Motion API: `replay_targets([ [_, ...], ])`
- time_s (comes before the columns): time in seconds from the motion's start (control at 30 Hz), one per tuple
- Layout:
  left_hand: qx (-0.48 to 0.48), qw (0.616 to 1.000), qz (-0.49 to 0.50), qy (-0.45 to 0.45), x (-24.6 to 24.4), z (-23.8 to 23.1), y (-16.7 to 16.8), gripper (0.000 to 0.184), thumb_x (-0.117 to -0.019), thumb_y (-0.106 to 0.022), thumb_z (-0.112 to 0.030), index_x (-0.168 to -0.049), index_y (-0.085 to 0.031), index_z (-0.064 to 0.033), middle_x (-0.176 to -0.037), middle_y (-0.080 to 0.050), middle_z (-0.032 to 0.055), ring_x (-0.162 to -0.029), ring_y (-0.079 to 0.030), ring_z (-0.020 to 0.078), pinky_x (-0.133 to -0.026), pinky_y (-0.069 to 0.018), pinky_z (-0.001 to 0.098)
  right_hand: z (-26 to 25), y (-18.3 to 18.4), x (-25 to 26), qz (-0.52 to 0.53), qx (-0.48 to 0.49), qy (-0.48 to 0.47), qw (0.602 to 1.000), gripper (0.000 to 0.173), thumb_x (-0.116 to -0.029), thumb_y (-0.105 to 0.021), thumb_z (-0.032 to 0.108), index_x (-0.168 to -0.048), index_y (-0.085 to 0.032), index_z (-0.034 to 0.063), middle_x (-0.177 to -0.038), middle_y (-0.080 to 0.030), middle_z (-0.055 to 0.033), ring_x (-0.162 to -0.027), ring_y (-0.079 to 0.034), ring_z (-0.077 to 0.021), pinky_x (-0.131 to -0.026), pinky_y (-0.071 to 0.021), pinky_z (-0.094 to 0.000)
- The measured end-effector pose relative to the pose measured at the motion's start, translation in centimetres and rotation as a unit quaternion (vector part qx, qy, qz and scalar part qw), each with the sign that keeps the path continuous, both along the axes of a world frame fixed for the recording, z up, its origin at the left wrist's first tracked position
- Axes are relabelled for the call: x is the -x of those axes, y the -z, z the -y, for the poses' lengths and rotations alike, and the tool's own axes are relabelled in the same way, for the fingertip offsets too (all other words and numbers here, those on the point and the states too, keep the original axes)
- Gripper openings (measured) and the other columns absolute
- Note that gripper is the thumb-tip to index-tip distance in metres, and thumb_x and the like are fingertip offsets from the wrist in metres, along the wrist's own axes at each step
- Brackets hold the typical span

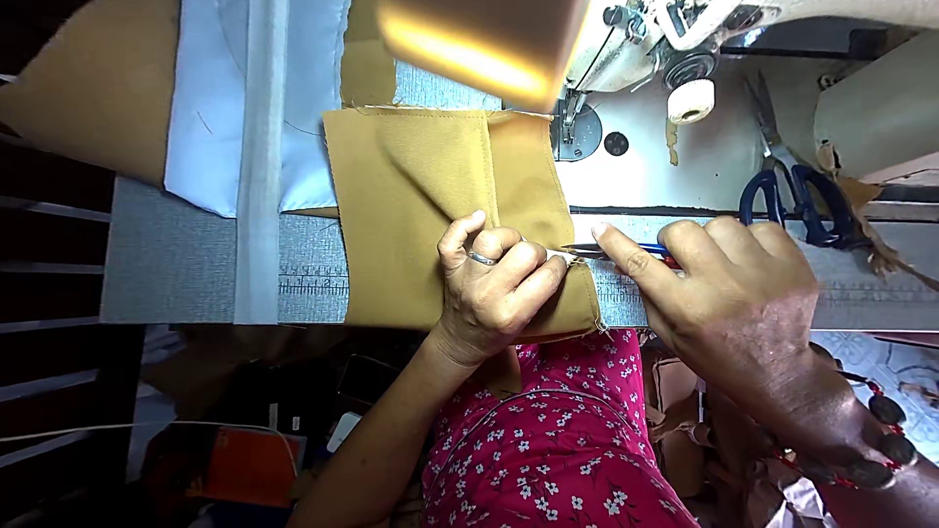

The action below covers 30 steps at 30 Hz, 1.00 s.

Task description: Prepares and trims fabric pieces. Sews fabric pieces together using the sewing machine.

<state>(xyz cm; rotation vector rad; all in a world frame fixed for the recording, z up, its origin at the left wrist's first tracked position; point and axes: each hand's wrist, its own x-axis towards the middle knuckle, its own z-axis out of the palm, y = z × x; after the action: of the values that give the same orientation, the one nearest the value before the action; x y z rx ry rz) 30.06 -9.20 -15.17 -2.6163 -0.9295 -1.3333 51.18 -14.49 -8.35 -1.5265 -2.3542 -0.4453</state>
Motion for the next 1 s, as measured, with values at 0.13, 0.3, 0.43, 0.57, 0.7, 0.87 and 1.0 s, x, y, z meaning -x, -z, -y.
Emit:
replay_targets([
  [0.13, 0.002, 1.0, 0.003, 0.001, 0.0, 0.0, 0.0, 0.006, -0.0893, -0.072, -0.007, -0.086, -0.074, -0.0118, -0.075, -0.06, 0.0039, -0.087, -0.058, 0.0215, -0.106, -0.0306, 0.0466, -0.2, 0.2, 0.0, 0.009, -0.006, -0.01, 1.0, 0.039, -0.0953, -0.054, 0.005, -0.127, -0.073, 0.0162, -0.077, -0.057, -0.0124, -0.064, -0.051, -0.0294, -0.059, -0.032, -0.0415],
  [0.3, 0.009, 1.0, 0.006, -0.005, 0.0, 0.0, -0.1, 0.007, -0.0894, -0.071, -0.007, -0.085, -0.074, -0.0113, -0.076, -0.062, 0.0045, -0.088, -0.059, 0.0218, -0.106, -0.0311, 0.0467, -0.4, 0.2, -0.3, 0.044, -0.036, -0.038, 0.998, 0.037, -0.0986, -0.05, 0.002, -0.124, -0.074, 0.0139, -0.073, -0.055, -0.0104, -0.062, -0.048, -0.0271, -0.06, -0.0306, -0.04],
  [0.43, 0.008, 1.0, 0.007, -0.002, 0.0, -0.1, 0.0, 0.008, -0.0896, -0.07, -0.006, -0.085, -0.073, -0.011, -0.077, -0.062, 0.0045, -0.088, -0.059, 0.0219, -0.106, -0.0315, 0.047, -0.6, 0.2, -0.6, 0.055, -0.032, -0.055, 0.996, 0.037, -0.0989, -0.048, 0.0, -0.123, -0.074, 0.0113, -0.071, -0.053, -0.01, -0.06, -0.046, -0.0266, -0.058, -0.0294, -0.0394],
  [0.57, 0.007, 1.0, 0.007, 0.009, -0.1, -0.1, 0.0, 0.008, -0.0908, -0.069, -0.007, -0.085, -0.072, -0.0113, -0.077, -0.061, 0.0042, -0.089, -0.059, 0.0213, -0.107, -0.0309, 0.0469, -0.8, 0.6, -0.9, 0.048, -0.015, -0.05, 0.997, 0.035, -0.0987, -0.05, 0.004, -0.122, -0.075, 0.0128, -0.07, -0.052, -0.0104, -0.059, -0.046, -0.0272, -0.057, -0.029, -0.0398],
  [0.7, 0.003, 1.0, 0.015, 0.006, 0.0, -0.1, 0.2, 0.007, -0.0919, -0.069, -0.008, -0.088, -0.071, -0.0119, -0.079, -0.061, 0.0035, -0.091, -0.058, 0.02, -0.108, -0.0301, 0.0458, -1.2, 0.4, -1.6, -0.163, 0.153, 0.022, 0.974, 0.041, -0.103, -0.052, 0.035, -0.132, -0.07, 0.0113, -0.084, -0.061, -0.0108, -0.069, -0.059, -0.0261, -0.058, -0.043, -0.0395],
  [0.87, -0.001, 1.0, 0.025, -0.008, -0.1, -0.2, 0.0, 0.003, -0.0914, -0.075, -0.012, -0.093, -0.077, -0.0123, -0.076, -0.06, 0.0036, -0.087, -0.057, 0.0191, -0.106, -0.0309, 0.0447, -2.4, 0.2, -0.3, -0.506, 0.418, 0.061, 0.752, 0.023, -0.0984, -0.066, 0.035, -0.086, -0.07, 0.0153, -0.054, -0.049, 0.0058, -0.04, -0.038, 0.0001, -0.037, -0.0266, -0.0153],
  [1.0, 0.003, 1.0, 0.003, -0.004, 0.6, -0.3, -0.4, 0.006, -0.0965, -0.067, -0.012, -0.092, -0.07, -0.0131, -0.096, -0.069, 0.0039, -0.113, -0.061, 0.02, -0.117, -0.026, 0.0488, -3.5, 0.3, 1.0, -0.562, 0.478, 0.037, 0.674, 0.025, -0.1004, -0.063, 0.015, -0.076, -0.062, 0.0103, -0.048, -0.043, 0.0029, -0.035, -0.032, -0.0003, -0.034, -0.0244, -0.0146],
])
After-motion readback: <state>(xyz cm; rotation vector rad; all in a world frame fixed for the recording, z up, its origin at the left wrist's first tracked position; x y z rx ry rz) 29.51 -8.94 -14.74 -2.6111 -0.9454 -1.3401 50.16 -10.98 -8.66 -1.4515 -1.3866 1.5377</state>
